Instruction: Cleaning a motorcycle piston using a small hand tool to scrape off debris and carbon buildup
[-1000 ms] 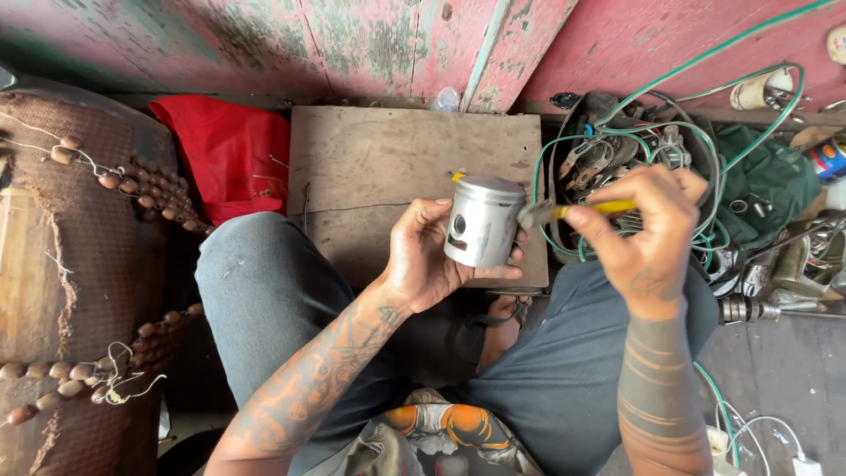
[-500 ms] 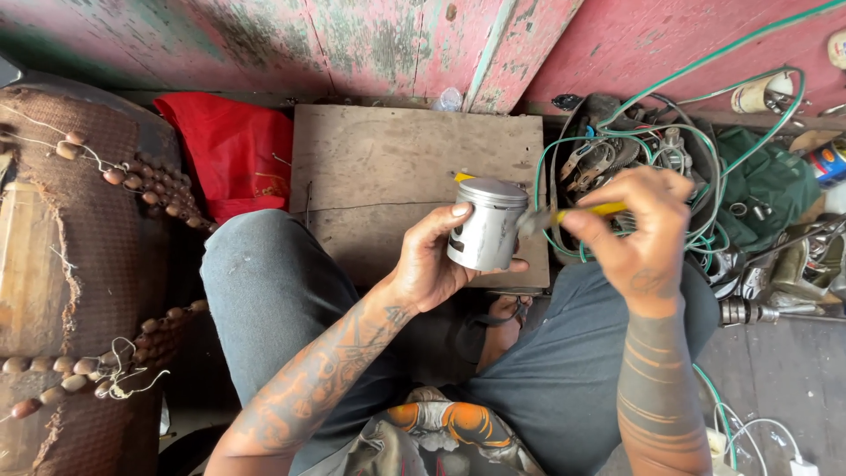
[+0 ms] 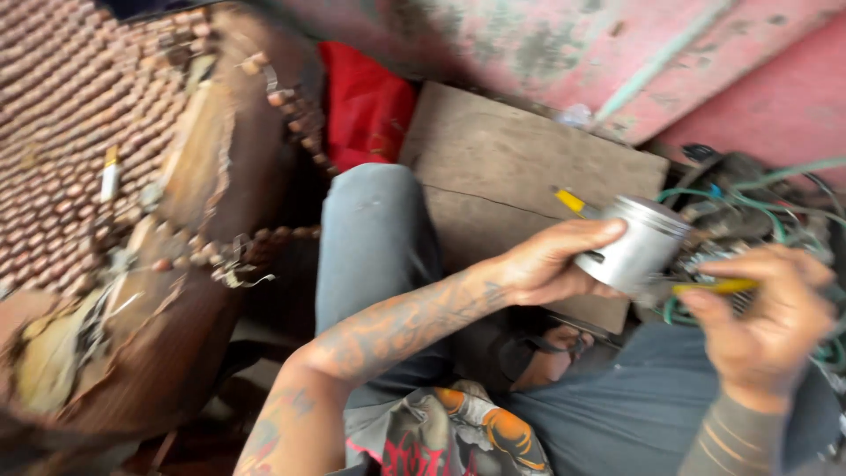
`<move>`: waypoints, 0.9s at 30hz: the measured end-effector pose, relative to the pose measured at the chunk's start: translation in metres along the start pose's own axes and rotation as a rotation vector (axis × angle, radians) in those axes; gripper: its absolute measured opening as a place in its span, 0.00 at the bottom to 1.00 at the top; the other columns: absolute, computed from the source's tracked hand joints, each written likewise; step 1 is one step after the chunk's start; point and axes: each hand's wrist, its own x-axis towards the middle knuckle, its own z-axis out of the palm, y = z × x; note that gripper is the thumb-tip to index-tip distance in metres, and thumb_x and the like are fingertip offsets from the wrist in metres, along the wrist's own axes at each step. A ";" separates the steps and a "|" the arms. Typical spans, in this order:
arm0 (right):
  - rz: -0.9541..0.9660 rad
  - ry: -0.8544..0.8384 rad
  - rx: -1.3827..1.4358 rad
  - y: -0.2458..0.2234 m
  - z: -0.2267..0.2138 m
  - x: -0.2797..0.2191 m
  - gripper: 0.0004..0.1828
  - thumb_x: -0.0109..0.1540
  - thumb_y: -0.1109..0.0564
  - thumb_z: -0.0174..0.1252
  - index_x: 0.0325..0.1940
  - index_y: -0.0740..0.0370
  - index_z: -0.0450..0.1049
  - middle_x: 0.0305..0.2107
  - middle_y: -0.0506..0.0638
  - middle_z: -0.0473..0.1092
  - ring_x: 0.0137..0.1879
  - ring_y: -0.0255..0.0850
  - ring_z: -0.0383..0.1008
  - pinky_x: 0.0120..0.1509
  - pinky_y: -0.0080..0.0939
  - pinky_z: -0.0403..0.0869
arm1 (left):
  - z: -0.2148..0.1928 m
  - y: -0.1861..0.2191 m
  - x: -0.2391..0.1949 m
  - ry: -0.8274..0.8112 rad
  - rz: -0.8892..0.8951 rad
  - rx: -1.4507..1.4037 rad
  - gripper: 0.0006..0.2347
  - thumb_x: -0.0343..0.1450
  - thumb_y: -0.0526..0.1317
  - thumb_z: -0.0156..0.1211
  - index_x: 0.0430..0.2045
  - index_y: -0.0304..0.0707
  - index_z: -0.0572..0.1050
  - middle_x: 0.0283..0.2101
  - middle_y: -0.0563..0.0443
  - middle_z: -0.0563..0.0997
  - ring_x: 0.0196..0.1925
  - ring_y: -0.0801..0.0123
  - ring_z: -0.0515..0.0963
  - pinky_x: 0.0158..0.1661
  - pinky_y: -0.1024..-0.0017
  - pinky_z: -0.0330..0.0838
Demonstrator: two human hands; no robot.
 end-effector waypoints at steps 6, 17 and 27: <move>0.139 -0.020 0.104 0.026 0.005 -0.009 0.15 0.73 0.57 0.58 0.56 0.74 0.70 0.50 0.63 0.67 0.58 0.50 0.67 0.71 0.44 0.65 | 0.005 0.002 0.008 -0.059 0.048 -0.019 0.16 0.80 0.41 0.67 0.56 0.28 0.73 0.49 0.38 0.82 0.52 0.56 0.80 0.52 0.49 0.75; 0.003 -0.009 0.167 0.043 0.007 -0.014 0.15 0.69 0.58 0.63 0.50 0.72 0.66 0.45 0.64 0.66 0.57 0.53 0.66 0.73 0.48 0.64 | 0.011 0.004 0.009 -0.155 0.120 -0.026 0.14 0.83 0.41 0.60 0.50 0.22 0.75 0.45 0.35 0.82 0.49 0.55 0.81 0.49 0.51 0.79; -0.065 -0.015 0.066 0.021 0.007 0.003 0.11 0.71 0.61 0.62 0.46 0.74 0.69 0.43 0.64 0.70 0.54 0.53 0.69 0.75 0.50 0.64 | 0.004 0.001 0.013 0.065 0.070 0.178 0.16 0.76 0.46 0.61 0.49 0.32 0.72 0.43 0.43 0.76 0.45 0.59 0.78 0.42 0.52 0.80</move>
